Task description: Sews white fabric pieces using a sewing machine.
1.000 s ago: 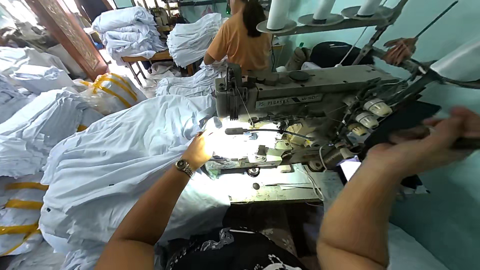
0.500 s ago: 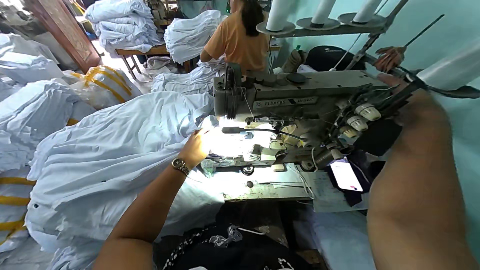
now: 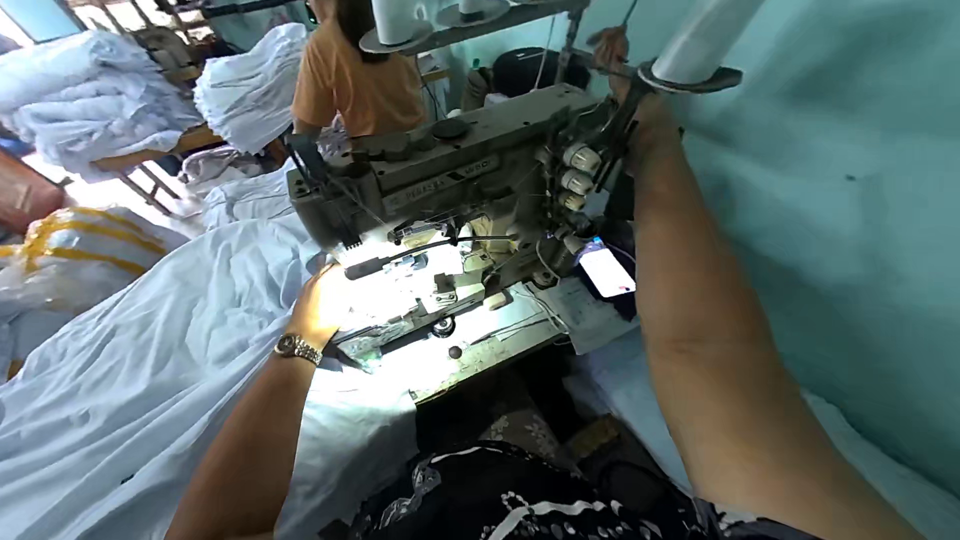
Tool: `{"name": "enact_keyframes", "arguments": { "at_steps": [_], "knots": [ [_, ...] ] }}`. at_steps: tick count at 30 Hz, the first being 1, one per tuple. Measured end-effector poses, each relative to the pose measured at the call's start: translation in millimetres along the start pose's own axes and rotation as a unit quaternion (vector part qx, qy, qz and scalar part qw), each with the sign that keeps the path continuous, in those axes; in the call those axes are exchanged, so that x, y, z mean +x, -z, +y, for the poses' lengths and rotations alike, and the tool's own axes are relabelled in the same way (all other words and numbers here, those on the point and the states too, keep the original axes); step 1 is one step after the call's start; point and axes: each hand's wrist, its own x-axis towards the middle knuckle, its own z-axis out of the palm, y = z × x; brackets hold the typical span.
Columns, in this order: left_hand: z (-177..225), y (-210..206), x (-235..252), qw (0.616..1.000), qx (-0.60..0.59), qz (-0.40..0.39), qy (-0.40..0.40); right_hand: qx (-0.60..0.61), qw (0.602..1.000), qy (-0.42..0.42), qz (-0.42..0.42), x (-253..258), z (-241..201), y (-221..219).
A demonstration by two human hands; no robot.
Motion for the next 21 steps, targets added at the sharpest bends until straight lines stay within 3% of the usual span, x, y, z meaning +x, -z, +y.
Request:
{"name": "enact_keyframes", "arguments": {
  "at_steps": [2, 5, 7, 9, 11, 13, 15, 16, 18, 21],
  "knots": [
    [-10.3, 4.3, 22.2, 0.999, 0.050, 0.008, 0.000, 0.055, 0.995, 0.019, 0.085, -32.7, 7.9, 13.1],
    [-27.7, 31.0, 41.9, 0.991, 0.127, 0.037, 0.019, 0.232, 0.957, 0.056, 0.164, -91.9, 26.4, 29.7],
    [-53.2, 53.4, 45.0, 0.989, 0.090, 0.115, 0.028, 0.298, 0.928, 0.054, 0.218, -138.0, 36.7, 29.5],
    [-51.7, 72.9, 22.8, 0.984, -0.029, 0.138, 0.106, 0.300, 0.928, 0.050, 0.214, -186.1, 53.5, 20.3],
    [-21.0, 91.0, -27.0, 0.953, -0.207, 0.057, 0.212, 0.235, 0.958, 0.062, 0.154, -231.8, 70.6, -2.4],
    [10.0, 99.1, -71.7, 0.926, -0.293, -0.022, 0.237, 0.097, 0.990, 0.096, -0.042, -275.1, 85.2, -27.5],
    [14.0, 97.2, -95.4, 0.944, -0.253, -0.086, 0.194, -0.027, 0.953, 0.141, -0.267, -300.5, 82.2, -62.8],
    [10.8, 93.2, -102.9, 0.953, -0.231, -0.104, 0.169, -0.058, 0.927, 0.163, -0.331, -309.9, 77.8, -82.7],
    [5.0, 86.2, -112.5, 0.958, -0.218, -0.125, 0.134, -0.103, 0.894, 0.261, -0.349, -323.9, 63.1, -118.2],
    [5.0, 82.7, -117.8, 0.962, -0.219, -0.136, 0.094, -0.140, 0.860, 0.414, -0.264, -329.9, 33.3, -168.6]
  ]
}}
